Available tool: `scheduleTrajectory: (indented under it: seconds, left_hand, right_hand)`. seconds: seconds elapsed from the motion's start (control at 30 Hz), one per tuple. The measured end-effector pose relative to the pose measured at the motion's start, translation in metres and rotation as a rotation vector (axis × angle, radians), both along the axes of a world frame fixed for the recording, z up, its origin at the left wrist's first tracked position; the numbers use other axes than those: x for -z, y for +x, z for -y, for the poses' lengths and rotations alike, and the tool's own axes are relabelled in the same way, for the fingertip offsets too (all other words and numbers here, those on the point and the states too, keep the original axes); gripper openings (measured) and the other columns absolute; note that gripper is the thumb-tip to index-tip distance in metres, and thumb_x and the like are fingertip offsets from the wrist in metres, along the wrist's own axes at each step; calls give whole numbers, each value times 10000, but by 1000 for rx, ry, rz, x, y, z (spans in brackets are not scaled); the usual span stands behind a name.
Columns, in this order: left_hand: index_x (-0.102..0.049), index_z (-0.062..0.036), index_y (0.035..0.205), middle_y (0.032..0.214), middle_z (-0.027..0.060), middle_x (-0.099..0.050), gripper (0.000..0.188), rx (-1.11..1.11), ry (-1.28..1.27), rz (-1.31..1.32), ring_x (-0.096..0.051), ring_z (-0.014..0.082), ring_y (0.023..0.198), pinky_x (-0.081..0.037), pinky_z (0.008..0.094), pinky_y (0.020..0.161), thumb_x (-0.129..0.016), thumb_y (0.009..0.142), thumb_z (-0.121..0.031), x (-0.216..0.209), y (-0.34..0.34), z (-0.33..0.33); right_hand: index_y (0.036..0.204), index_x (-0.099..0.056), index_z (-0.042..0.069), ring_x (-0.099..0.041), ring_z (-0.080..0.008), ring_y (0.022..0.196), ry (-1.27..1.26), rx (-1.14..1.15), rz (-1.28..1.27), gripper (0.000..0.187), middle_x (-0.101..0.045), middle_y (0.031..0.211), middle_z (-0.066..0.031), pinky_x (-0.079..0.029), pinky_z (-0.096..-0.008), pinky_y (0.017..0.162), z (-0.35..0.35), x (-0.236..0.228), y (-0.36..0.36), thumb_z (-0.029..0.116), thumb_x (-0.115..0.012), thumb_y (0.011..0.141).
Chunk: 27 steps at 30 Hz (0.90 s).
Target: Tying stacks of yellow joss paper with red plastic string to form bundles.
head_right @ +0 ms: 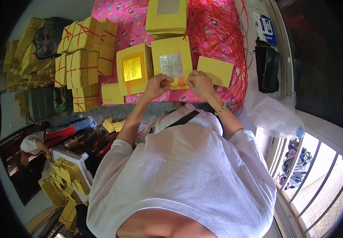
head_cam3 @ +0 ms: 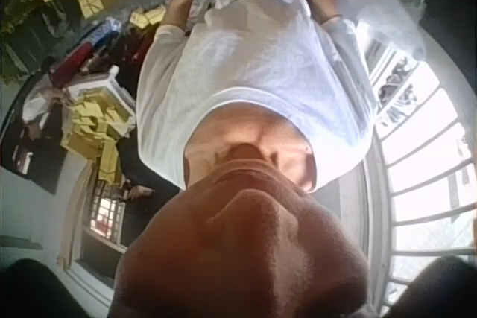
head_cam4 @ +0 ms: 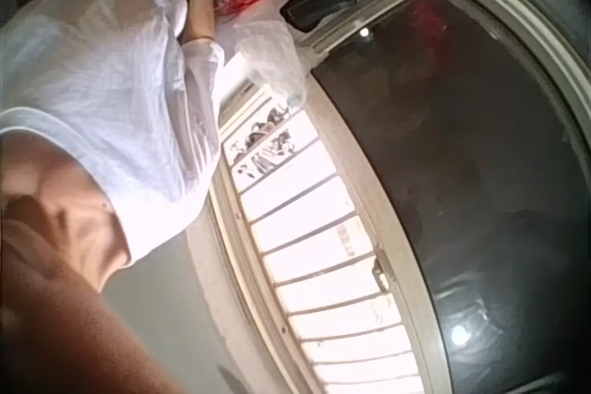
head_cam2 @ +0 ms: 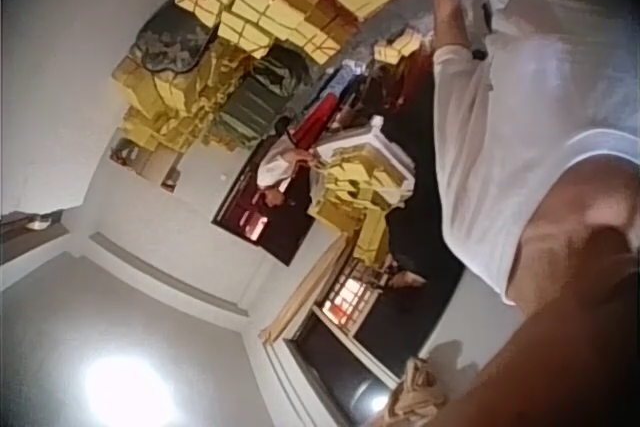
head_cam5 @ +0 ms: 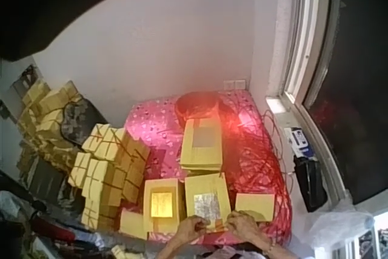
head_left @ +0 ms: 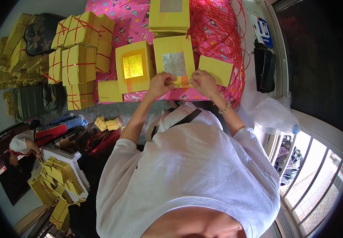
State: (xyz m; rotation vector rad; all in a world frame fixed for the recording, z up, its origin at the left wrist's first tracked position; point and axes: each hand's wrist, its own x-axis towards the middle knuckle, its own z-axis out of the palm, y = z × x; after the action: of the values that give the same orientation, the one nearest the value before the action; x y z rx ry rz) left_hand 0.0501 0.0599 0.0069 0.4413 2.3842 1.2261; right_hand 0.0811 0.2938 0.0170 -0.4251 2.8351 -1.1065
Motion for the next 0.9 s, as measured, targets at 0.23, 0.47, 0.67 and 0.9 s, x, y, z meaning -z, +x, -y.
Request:
scheduleTrajectory:
  seconds: [0.23, 0.47, 0.67, 0.9]
  left_hand:
    - [-593, -82, 944, 886, 100, -566, 258, 47, -177, -499, -560, 306, 862, -455, 386, 804, -693, 709, -123, -17, 11, -19]
    - [-551, -30, 1053, 874, 147, -596, 253, -51, -184, -478, -573, 326, 861, -461, 393, 773, -567, 802, -8, -44, -3, -18]
    - [-508, -12, 1165, 1027, 57, -621, 271, -128, 508, 64, -558, 94, 933, -450, 275, 792, -536, 896, -32, -69, -9, -11]
    - [-486, -8, 1192, 1102, 43, -589, 312, -147, 808, 208, -543, 126, 1037, -411, 265, 927, -567, 893, -43, -61, -5, -19]
  right_hand:
    - [866, -666, 78, -592, -271, 807, 118, 39, -41, 142, -611, 843, -76, -485, -377, 722, 9, -20, -4, 208, -646, 814]
    - [1265, -473, 44, -563, -252, 1075, -421, 379, 49, 569, -508, 1204, -147, -492, -361, 819, 14, -42, -17, 276, -714, 805]
    - [1445, -151, 40, -323, -240, 1320, -1089, 137, 253, 948, -311, 1422, -149, -326, -379, 1062, 13, -7, -27, 272, -764, 761]
    - [1315, -422, 21, -510, -170, 1140, -1006, 69, 434, 639, -546, 1225, -85, -424, -316, 962, 11, -24, -18, 91, -739, 764]
